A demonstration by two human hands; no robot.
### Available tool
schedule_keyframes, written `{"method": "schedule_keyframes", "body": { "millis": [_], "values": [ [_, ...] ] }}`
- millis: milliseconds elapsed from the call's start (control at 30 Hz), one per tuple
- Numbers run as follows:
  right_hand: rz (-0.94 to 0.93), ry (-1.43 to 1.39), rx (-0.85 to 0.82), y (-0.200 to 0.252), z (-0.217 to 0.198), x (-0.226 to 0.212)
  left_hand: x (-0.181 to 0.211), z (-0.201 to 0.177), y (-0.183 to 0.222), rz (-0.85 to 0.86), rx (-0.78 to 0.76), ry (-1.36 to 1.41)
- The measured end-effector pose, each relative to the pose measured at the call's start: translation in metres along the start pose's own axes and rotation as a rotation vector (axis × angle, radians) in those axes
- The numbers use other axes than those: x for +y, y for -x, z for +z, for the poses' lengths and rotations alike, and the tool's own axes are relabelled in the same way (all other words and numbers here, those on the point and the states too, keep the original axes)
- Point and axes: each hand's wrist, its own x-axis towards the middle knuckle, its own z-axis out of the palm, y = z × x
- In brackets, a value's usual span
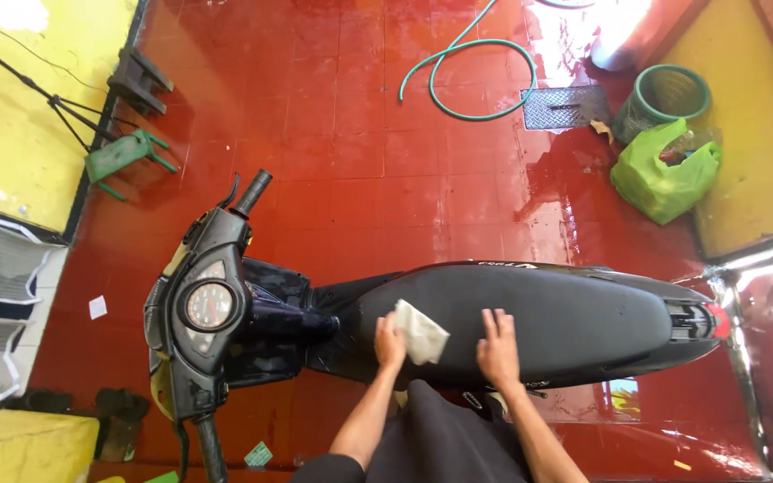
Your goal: The person wipes the seat, handlebars, and front body of a black scooter using a white cloth. The person moves around the scooter to clean different sections, including the dashboard and side panels.
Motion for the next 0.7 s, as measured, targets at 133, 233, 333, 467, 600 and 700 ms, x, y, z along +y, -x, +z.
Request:
{"method": "schedule_keyframes", "body": {
  "millis": [133, 233, 333, 467, 600, 700],
  "values": [
    [-0.006, 0.085, -0.057, 0.009, 0.0, 0.061, -0.017, -0.001, -0.017, 0.079, 0.24, 0.015],
    [-0.097, 0.339, -0.037, 0.002, -0.013, 0.092, 0.0, -0.009, -0.011, 0.154, 0.358, -0.302],
    [-0.087, 0.35, 0.072, -0.018, -0.036, 0.103, 0.023, 0.006, 0.01, 0.289, 0.231, -0.359],
    [-0.112, 0.386, 0.11, -0.029, -0.043, 0.098, 0.016, 0.068, 0.018, 0.207, 0.225, -0.433],
    [-0.106, 0.368, 0.08, -0.03, -0.049, 0.095, 0.02, 0.088, 0.015, 0.034, 0.289, -0.439],
    [-0.103, 0.349, 0.083, -0.03, -0.048, 0.097, 0.024, 0.086, 0.013, 0.002, 0.308, -0.439]
  ]
}}
